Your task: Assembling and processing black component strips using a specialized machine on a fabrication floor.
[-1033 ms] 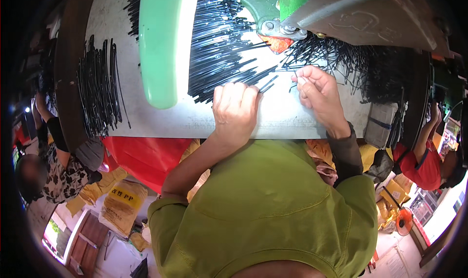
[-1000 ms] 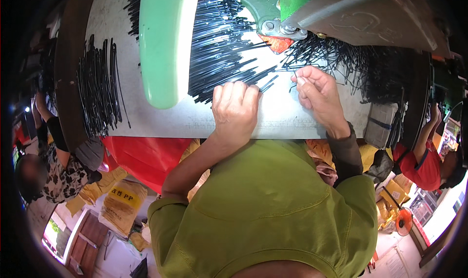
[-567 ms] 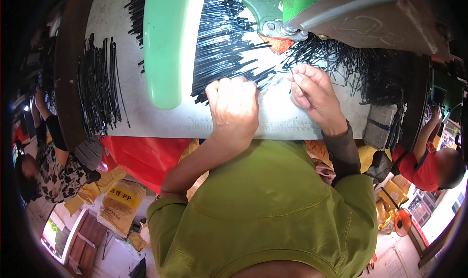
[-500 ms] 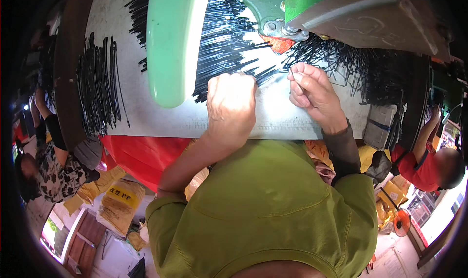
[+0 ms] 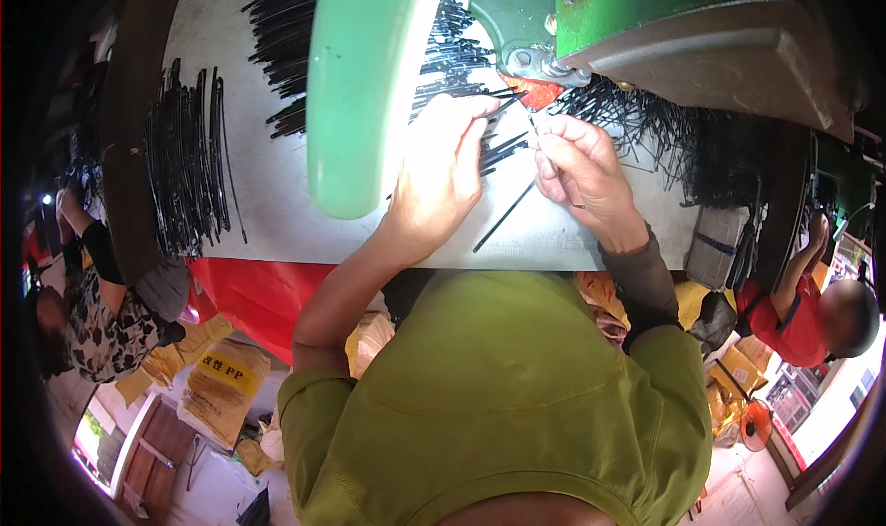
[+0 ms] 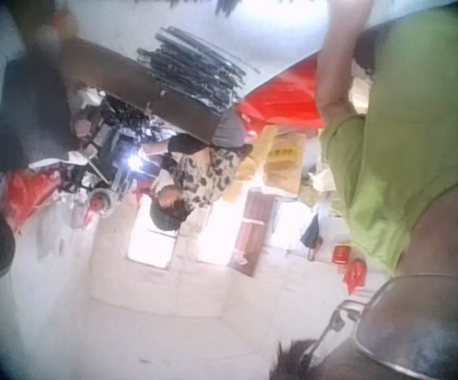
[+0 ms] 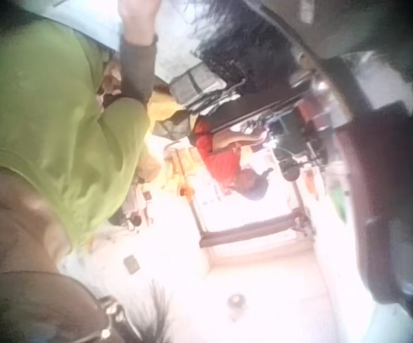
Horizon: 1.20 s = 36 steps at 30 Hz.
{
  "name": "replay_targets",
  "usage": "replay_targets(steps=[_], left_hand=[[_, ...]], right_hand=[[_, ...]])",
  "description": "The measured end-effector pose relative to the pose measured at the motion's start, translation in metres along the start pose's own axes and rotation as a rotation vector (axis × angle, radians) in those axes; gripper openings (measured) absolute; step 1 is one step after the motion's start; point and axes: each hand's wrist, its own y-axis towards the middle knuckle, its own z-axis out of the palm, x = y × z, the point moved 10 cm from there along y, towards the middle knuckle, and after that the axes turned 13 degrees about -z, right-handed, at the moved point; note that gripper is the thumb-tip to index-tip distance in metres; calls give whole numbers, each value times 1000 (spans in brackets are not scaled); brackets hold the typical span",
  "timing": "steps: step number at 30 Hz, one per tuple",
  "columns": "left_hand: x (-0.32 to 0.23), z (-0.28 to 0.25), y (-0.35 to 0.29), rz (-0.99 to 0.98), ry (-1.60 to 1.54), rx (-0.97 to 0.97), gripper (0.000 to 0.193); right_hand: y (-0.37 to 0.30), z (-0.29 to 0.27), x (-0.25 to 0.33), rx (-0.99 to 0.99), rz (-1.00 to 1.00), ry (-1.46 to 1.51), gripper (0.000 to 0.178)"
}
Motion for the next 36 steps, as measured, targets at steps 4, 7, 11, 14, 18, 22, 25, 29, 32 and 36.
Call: replay_targets(steps=[4, 7, 11, 14, 18, 22, 25, 29, 32, 36], left_hand=[[11, 16, 12, -95, -27, 111, 14], [1, 16, 14, -13, 93, 52, 13], [0, 16, 16, 20, 38, 53, 14], [0, 17, 18, 0, 33, 61, 14], [1, 20, 21, -29, 5, 103, 14], [-3, 15, 21, 41, -27, 44, 13], [1, 15, 19, 37, -92, 29, 13], [-2, 12, 18, 66, -98, -4, 15], [-14, 8, 19, 177, -71, -83, 14], [-25, 21, 29, 215, -2, -66, 14]], right_hand=[[7, 5, 10, -12, -89, -69, 8], [11, 3, 17, -38, -138, -107, 9], [15, 3, 25, -47, -172, -137, 9], [17, 1, 24, -61, -173, -113, 9], [19, -2, 23, -58, -174, -107, 9], [20, -1, 23, -49, -191, -105, 9], [20, -3, 23, -59, -185, -111, 9], [20, -3, 24, -54, -189, -92, 9], [22, -1, 27, -56, -199, -59, 8], [21, -18, 38, -137, -233, 20, 10]])
